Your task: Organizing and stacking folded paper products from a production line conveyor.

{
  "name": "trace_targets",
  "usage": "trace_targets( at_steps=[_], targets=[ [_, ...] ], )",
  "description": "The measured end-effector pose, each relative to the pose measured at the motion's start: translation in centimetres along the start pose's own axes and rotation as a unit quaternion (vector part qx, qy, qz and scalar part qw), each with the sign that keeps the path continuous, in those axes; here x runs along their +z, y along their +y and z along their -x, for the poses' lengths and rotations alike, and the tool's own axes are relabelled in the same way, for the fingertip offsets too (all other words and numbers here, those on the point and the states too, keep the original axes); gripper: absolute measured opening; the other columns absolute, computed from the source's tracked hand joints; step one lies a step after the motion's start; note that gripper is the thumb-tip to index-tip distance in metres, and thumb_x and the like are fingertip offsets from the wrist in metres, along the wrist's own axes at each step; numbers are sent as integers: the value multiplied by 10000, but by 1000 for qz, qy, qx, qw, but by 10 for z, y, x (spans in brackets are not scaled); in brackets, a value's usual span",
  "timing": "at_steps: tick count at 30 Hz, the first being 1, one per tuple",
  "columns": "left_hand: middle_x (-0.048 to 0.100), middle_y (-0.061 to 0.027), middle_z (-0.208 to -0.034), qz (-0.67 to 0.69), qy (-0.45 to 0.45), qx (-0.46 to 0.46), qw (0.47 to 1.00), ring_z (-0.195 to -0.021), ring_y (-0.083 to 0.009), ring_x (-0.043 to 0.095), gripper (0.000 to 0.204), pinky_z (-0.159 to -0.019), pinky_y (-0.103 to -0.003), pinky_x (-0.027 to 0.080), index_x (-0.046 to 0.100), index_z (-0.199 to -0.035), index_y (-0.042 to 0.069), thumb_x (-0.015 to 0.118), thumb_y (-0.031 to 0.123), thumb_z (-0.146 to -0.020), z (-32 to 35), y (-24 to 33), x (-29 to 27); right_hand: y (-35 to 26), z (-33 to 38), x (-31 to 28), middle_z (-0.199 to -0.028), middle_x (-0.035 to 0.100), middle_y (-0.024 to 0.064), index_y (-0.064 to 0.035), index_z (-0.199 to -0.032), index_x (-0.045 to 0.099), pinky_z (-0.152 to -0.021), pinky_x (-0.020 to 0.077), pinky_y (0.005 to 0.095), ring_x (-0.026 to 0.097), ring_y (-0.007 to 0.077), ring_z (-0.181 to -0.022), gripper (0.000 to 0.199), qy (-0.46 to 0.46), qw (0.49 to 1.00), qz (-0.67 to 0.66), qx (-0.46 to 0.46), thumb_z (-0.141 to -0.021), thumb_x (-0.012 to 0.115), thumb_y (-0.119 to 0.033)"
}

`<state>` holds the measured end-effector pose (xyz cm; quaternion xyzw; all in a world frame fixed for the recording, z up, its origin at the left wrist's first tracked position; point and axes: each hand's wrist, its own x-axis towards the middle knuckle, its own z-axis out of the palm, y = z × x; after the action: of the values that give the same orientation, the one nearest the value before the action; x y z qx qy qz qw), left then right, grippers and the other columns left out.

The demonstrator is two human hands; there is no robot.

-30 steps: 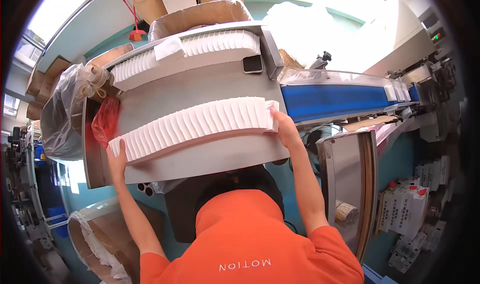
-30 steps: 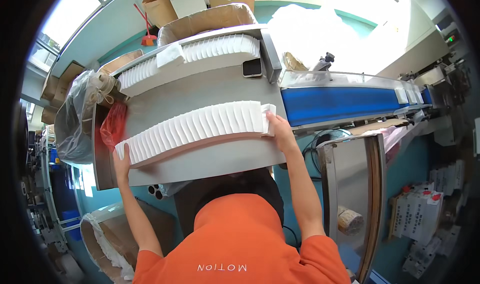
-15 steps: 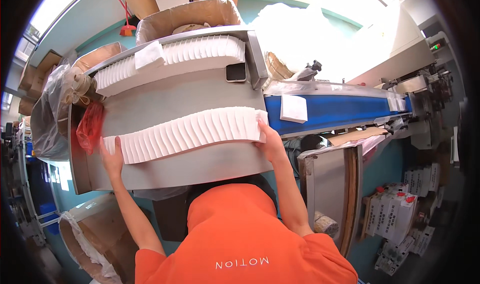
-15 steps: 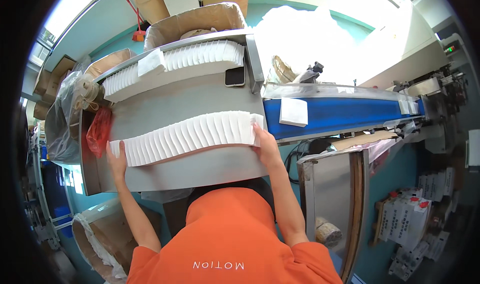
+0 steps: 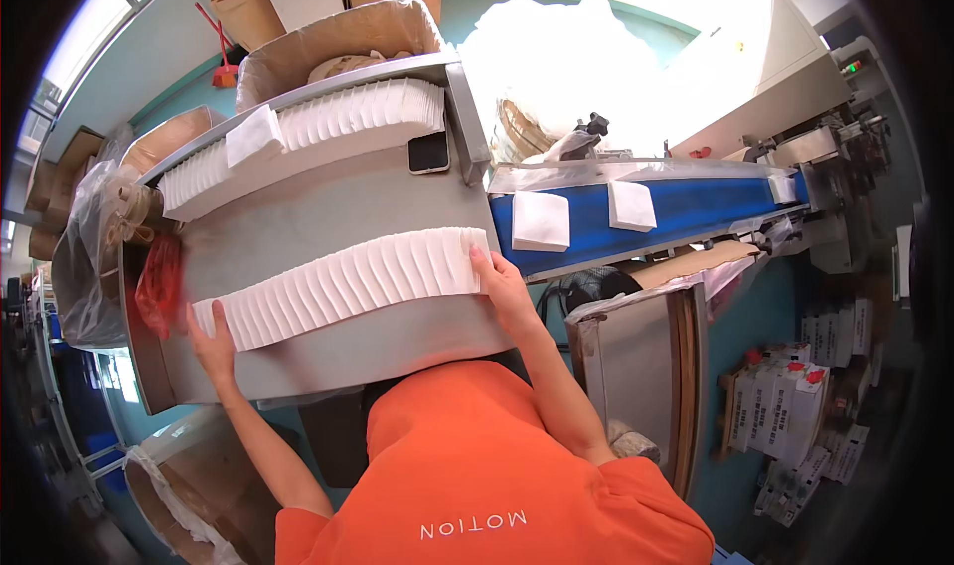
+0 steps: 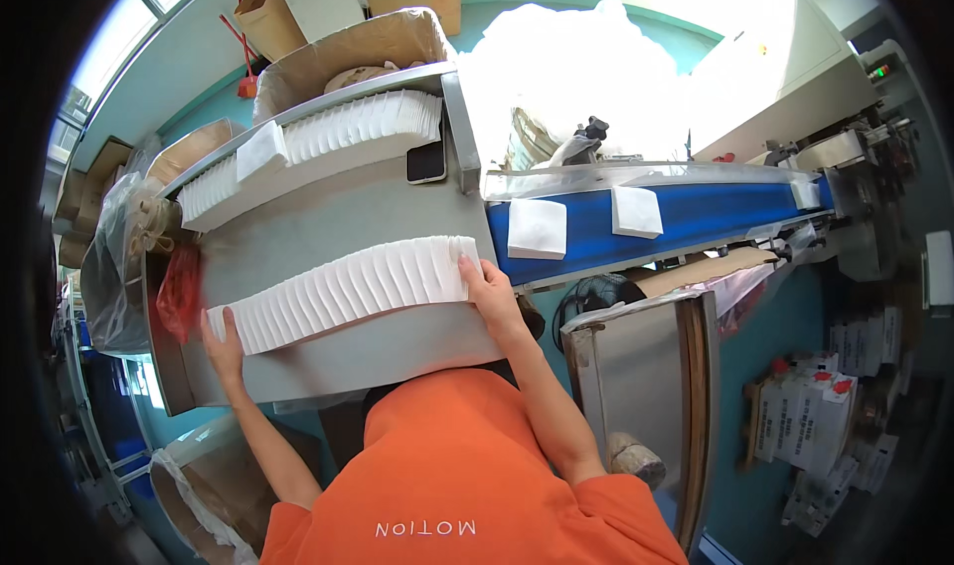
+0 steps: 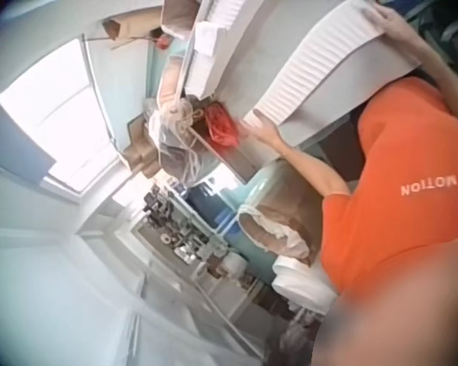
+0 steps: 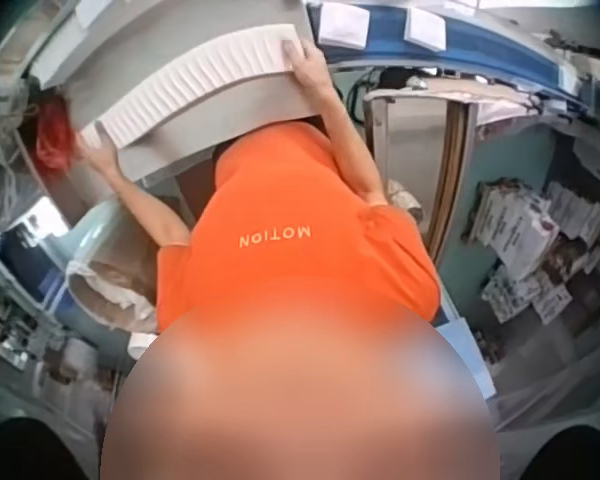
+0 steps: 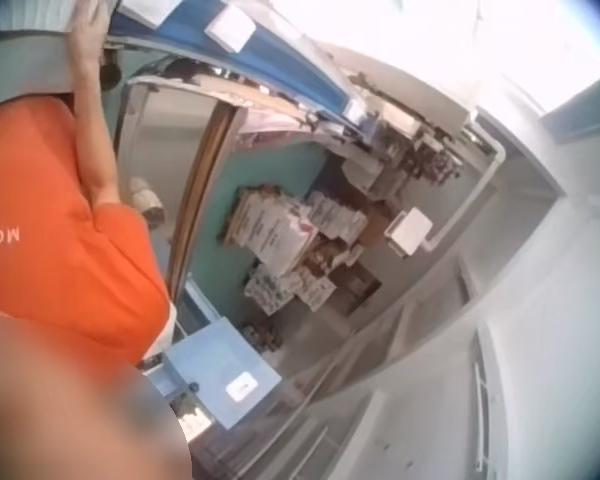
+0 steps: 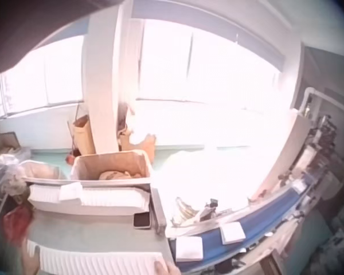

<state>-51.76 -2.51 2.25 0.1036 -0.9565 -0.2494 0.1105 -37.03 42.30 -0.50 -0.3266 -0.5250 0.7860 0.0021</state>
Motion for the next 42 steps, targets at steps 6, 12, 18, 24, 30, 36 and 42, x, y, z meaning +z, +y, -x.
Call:
trace_targets(
  at_steps=[6,12,18,24,30,36,42],
  targets=[
    [475,-249,-1391,17,13,-1,1000,-1286,-396,462,712,-1083,-433,358,414,-1412,13,601,492,-920,9,0,4,4,15,-39,-1079,636,88,24,-1211,544,-789,553,343,643,193,-904,354,4,997,-62,41,-911,628,-145],
    [477,-249,-1387,23,12,-8,1000,-1286,-392,460,707,-1081,-432,360,417,-1405,0,624,466,-914,18,18,5,-17,10,-1,-1066,651,114,33,-1187,559,-880,471,329,613,196,-956,643,43,961,255,-103,-890,646,-531],
    [487,-251,-1373,22,34,-18,999,-1273,-392,470,710,-1071,-435,367,424,-1399,-1,631,468,-908,20,13,7,-8,12,-18,-1056,652,41,-28,-1194,592,-785,507,294,617,132,-949,327,-17,995,35,91,-966,600,-262],
    [492,-253,-1362,22,35,-11,999,-1259,-395,475,697,-1063,-437,371,434,-1387,-3,637,459,-906,24,34,11,-10,-4,-20,-1067,612,84,29,-1222,507,-787,473,243,598,135,-926,555,75,997,13,13,-960,581,-455],
    [497,-251,-1353,27,46,9,999,-1255,-395,475,697,-1059,-440,375,429,-1390,-2,636,457,-907,22,25,14,4,-9,-2,-1074,647,71,31,-1213,561,-841,477,263,611,144,-945,458,-24,1000,-5,6,-968,595,-354],
    [503,-245,-1343,20,34,-1,999,-1255,-401,474,679,-1059,-442,377,426,-1394,3,627,442,-916,26,37,14,-16,8,-36,-1010,663,53,3,-1201,587,-681,510,281,629,127,-832,350,-27,994,5,102,-955,606,-245],
    [504,-246,-1344,17,32,14,999,-1243,-404,480,673,-1052,-449,382,423,-1399,11,627,436,-918,27,39,16,-28,4,-18,-972,669,34,-29,-1149,626,-649,478,257,616,96,-821,334,-74,983,166,38,-962,608,-305]
  ],
)
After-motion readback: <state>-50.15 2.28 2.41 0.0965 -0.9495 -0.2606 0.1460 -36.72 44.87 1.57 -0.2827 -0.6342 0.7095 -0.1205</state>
